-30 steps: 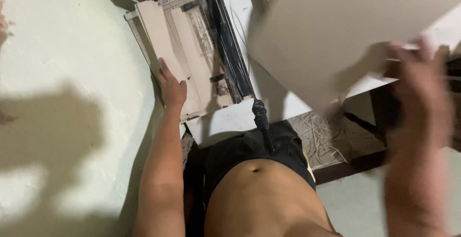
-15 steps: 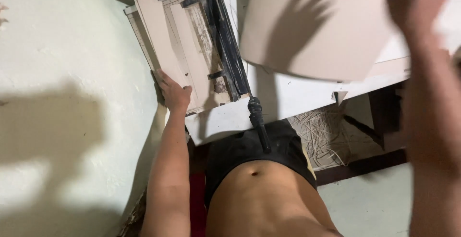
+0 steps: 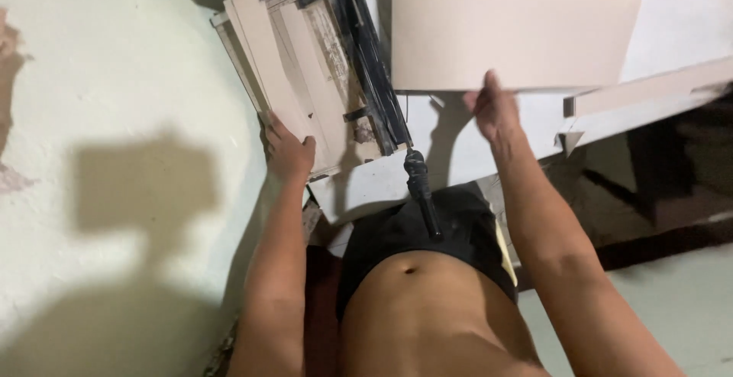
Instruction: The person uses a manual paper cutter to slice a large sheet of light-colored paper into smaller rectangular pieces. They repeatedly align the paper against the machine's guide, pull down the cutting lever, and remove the cut sections.
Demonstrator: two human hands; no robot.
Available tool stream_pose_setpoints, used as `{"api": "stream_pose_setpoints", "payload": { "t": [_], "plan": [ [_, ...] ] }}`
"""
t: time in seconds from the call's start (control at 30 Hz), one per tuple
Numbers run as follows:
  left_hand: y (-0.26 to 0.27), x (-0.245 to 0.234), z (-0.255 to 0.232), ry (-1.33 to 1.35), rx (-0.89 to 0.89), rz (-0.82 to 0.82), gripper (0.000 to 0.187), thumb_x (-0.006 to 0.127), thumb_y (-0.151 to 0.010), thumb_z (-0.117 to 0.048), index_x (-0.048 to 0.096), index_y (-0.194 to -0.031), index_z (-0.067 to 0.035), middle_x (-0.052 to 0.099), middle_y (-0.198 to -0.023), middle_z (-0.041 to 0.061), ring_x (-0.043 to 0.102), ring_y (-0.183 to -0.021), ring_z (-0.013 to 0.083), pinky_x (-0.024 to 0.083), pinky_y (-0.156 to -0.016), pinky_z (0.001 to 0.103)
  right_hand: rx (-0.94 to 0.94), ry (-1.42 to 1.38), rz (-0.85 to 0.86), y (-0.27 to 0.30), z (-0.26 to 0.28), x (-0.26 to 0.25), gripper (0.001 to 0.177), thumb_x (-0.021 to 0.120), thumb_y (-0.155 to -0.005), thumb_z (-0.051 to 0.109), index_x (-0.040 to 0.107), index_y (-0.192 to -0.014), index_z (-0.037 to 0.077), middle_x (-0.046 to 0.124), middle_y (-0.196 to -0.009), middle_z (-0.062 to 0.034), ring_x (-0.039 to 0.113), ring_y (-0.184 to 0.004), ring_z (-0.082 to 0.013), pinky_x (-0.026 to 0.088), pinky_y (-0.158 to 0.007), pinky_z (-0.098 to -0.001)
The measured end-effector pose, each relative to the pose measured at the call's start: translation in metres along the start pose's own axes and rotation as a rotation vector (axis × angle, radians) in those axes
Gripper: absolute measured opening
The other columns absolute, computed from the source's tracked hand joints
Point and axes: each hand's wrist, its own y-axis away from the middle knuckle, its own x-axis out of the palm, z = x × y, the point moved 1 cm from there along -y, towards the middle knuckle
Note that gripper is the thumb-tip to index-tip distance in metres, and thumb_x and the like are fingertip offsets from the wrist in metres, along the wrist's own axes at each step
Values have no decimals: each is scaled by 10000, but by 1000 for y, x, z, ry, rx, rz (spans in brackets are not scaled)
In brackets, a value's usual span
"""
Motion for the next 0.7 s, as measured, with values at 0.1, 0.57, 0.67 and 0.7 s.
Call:
{"api": "stream_pose_setpoints", "payload": {
  "t": [0.1, 0.57, 0.67, 0.7],
  "plan": [
    [1, 0, -2, 47, 25, -21, 1007, 658, -954, -309, -41, -1660, -144, 140, -1645, 265, 319, -1463, 499, 385, -1147, 623, -309, 30, -168, -36, -7, -43, 425, 785, -985, 232, 498, -1273, 110, 576, -950, -71, 727, -694, -243, 758, -731, -457],
    [21, 25, -105, -116, 645, 41, 911, 777, -902, -294, 248, -1638, -202, 225, -1636, 244, 218, -1523, 463, 301, -1203, 621, -350, 362, -39, -8, -43, -53, 337, 708, -1029, 233, 525, -1257, 66, 624, -878, -46, 730, -697, -193, 730, -751, -432],
    [5, 33, -135, -147, 577, 129, 1054, 811, -896, -320, 98, -1669, -250, 91, -1689, 230, 42, -1571, 443, 239, -1230, 633, -361, 398, -48, -28, -48, -60, 326, 705, -1027, 236, 545, -1237, 44, 629, -873, -56, 745, -699, -199, 733, -740, -417],
    [3, 27, -143, -143, 577, 136, 1054, 811, -896, -320, 98, -1669, -250, 91, -1689, 230, 42, -1571, 443, 239, -1230, 633, -359, 403, -53, -26, -48, -56, 326, 705, -1027, 236, 545, -1237, 44, 629, -873, -56, 745, -699, -199, 733, -740, -417]
  ]
}}
